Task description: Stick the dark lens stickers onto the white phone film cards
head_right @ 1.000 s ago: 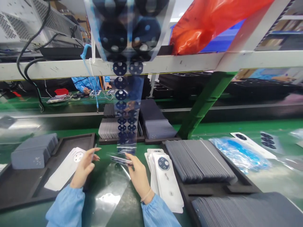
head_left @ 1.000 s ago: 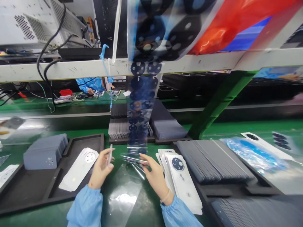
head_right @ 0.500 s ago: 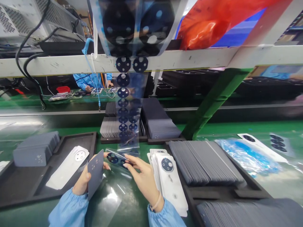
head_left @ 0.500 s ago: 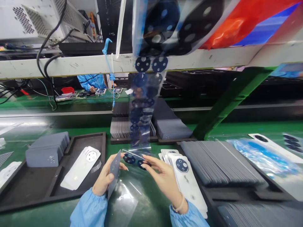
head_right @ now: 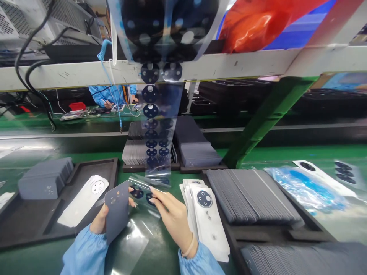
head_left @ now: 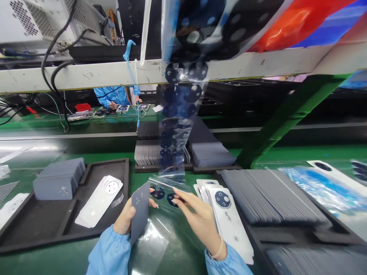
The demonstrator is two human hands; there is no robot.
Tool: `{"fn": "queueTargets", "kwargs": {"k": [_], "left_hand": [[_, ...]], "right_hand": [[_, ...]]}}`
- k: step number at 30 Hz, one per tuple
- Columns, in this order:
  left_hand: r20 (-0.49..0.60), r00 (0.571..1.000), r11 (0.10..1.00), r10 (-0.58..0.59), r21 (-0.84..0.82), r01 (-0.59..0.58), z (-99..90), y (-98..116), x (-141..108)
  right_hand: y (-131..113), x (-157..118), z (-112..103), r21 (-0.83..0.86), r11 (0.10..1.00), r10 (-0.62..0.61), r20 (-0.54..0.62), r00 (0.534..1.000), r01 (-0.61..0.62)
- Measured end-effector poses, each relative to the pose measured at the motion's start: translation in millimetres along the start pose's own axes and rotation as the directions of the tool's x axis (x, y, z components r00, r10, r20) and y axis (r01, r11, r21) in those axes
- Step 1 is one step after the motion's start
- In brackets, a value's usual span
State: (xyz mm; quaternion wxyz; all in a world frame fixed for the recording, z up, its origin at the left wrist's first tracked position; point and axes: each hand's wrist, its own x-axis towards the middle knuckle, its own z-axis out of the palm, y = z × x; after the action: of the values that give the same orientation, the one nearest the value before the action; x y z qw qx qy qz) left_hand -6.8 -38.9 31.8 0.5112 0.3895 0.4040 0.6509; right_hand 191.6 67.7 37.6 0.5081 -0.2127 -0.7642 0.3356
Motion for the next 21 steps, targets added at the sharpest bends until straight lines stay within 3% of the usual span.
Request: {"fn": "queueTargets", "kwargs": {"k": [4,10,16,21], "left_hand": [[-0.001,1.0,1.0,-0.009,-0.015,0.009,7.0,4.8,-0.8],[-0.088,0.996,1.0,0.004,-0.014,-0.005,10.5,0.0,0.5],[-0.15,0.989,0.997,0.016,-0.07,-0.026,10.3,-10.2,1.2],[-0.195,0.98,0.988,-0.043,-0.154,0.012,12.7,-14.3,0.8]], "right_hand": [[2.0,-2.3,0.5,0.028,0.997,0.065,0.013,0.998,-0.066],[4.2,-3.6,-5.2,-0.059,0.988,-0.136,0.142,0.981,0.145],[4.3,-9.6,-8.1,-0.239,0.922,-0.259,0.204,0.944,0.305],[8.1,-14.2,-7.5,-0.292,0.898,-0.283,0.189,0.94,0.329]]}}
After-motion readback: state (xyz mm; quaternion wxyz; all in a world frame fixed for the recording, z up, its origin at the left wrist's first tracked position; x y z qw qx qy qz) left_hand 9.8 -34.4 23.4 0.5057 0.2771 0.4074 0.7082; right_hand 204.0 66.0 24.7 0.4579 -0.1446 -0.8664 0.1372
